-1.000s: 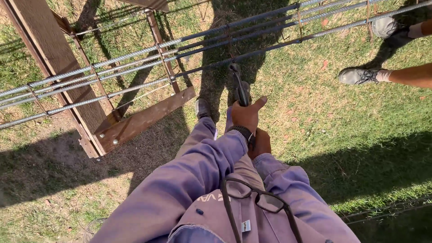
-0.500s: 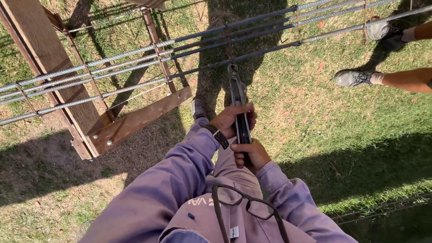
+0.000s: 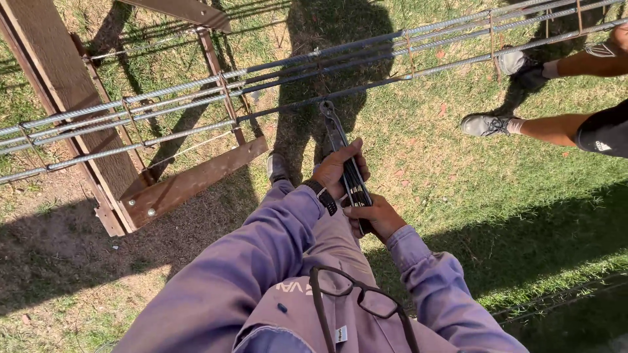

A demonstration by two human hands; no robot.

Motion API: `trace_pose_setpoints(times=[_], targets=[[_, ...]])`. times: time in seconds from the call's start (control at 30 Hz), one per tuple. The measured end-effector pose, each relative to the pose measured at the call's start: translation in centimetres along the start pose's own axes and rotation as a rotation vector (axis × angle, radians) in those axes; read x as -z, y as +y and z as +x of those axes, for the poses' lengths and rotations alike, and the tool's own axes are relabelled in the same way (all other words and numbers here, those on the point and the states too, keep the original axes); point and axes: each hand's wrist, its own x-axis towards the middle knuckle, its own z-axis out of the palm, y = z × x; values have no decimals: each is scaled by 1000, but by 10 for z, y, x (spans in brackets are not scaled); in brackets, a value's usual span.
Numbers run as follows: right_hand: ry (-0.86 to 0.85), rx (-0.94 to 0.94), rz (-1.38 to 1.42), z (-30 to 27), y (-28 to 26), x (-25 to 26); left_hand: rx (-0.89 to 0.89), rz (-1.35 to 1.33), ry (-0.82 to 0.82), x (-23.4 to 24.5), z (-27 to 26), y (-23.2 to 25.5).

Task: The person uses a rebar tying tool to twist and secure wire ties around intersecting steel rebar rods in a grid structure. The person repeatedly positions the tool, twists the wire to tighten the connection, and moves along the rebar framework to secure multiple joints.

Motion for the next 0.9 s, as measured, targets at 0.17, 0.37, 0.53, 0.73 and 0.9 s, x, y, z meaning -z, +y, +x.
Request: trace_pose_setpoints(times=[0.17,0.37,0.53,0.73,0.9], targets=[[603,34,-1350,-17,-32,-4,117,344,-28,-6,7,11],[513,-41,-965,-12,-14,6,-152,574,77,3,16,-6],[322,174,-378,8,29,9,-177,493,133,18,16,2],[113,-21,-488,9,14,-9,-245,404,193,24,4,7],[97,-12,-342,34,3,-17,-212,373,202,37,7,10]])
